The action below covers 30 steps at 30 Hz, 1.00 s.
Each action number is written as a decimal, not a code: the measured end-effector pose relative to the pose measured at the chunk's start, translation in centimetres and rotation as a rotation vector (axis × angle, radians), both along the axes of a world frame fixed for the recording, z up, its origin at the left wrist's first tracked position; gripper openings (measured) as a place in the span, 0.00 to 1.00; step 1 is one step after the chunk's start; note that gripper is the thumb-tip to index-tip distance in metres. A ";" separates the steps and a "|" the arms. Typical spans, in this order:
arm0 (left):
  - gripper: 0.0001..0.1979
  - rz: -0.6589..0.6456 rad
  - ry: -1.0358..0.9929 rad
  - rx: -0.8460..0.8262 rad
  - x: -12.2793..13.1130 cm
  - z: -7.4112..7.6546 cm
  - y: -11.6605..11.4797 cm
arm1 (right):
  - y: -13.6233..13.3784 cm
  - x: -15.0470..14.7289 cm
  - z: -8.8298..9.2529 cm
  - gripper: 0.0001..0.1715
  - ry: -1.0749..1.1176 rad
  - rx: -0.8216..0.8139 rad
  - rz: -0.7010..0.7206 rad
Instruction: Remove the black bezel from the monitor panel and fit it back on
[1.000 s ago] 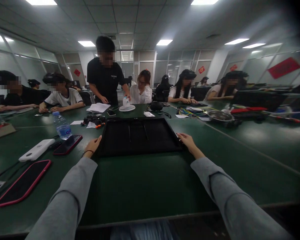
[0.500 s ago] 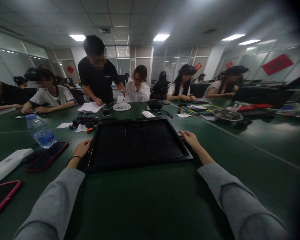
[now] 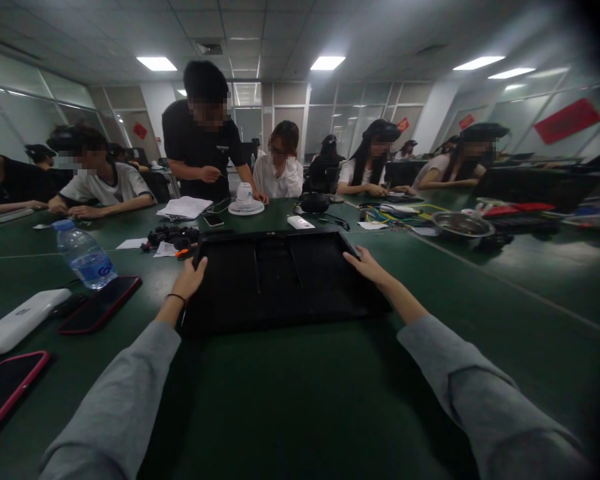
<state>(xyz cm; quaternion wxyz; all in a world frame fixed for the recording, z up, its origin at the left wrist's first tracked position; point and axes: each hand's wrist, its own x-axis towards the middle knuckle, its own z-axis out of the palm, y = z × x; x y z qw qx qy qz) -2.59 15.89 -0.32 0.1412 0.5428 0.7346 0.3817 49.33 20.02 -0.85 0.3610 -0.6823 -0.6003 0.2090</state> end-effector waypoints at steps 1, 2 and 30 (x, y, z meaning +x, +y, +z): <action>0.30 0.036 0.159 -0.013 0.8 0.0 -0.2 | -0.2 -0.7 0.1 0.41 -0.144 0.010 0.008; 0.30 0.052 0.280 -0.041 1.5 0.0 -0.5 | -0.4 -1.4 0.2 0.40 -0.277 0.011 0.000; 0.24 0.059 0.456 -0.231 2.4 1.1 -1.4 | -2.1 -3.0 0.8 0.33 -0.664 -0.007 -0.070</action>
